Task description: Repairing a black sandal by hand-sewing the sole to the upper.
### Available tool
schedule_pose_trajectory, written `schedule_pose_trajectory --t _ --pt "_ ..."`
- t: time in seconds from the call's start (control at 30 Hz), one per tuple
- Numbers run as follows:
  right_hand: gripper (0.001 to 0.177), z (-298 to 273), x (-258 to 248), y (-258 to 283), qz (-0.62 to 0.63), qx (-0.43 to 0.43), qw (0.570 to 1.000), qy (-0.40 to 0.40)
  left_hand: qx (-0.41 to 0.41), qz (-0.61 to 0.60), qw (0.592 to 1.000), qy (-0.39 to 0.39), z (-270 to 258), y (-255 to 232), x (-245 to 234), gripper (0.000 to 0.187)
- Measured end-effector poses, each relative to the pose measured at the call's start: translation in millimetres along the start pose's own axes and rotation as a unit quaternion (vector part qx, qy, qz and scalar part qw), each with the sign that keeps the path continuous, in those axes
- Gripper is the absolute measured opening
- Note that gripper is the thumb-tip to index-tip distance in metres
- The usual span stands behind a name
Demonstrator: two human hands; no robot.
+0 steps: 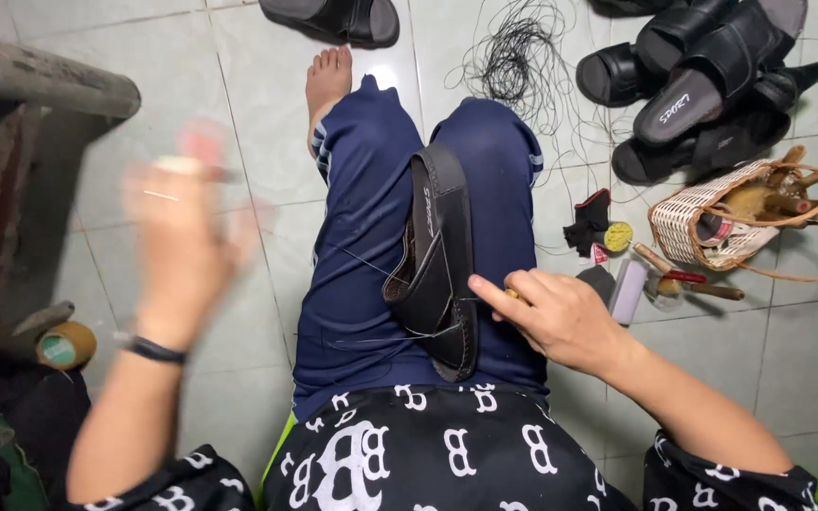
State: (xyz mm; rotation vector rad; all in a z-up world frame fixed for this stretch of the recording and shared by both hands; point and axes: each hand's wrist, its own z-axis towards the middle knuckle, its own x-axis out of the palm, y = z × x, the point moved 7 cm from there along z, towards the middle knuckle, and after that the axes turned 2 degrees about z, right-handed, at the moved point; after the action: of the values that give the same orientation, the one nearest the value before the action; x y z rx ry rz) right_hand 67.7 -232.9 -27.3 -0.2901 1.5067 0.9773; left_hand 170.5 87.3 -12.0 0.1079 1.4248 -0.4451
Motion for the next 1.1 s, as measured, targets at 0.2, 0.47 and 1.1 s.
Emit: schedule_pose_trajectory --t 0.2,0.47,1.1 --pt "0.041 3.2 4.8 -8.3 -0.011 0.016 0.999 -0.03 0.142 -0.356 0.924 -0.009 -38.4 -153.7 34.7 0.086" --pt "0.04 10.6 -3.7 -1.9 -0.062 0.008 0.998 -0.006 0.075 -0.459 0.884 -0.036 -45.2 -154.8 61.4 0.078" --pt "0.026 3.7 5.4 1.5 0.019 -0.002 0.999 -0.035 0.17 -0.497 0.847 -0.087 -16.6 -150.6 24.3 0.068"
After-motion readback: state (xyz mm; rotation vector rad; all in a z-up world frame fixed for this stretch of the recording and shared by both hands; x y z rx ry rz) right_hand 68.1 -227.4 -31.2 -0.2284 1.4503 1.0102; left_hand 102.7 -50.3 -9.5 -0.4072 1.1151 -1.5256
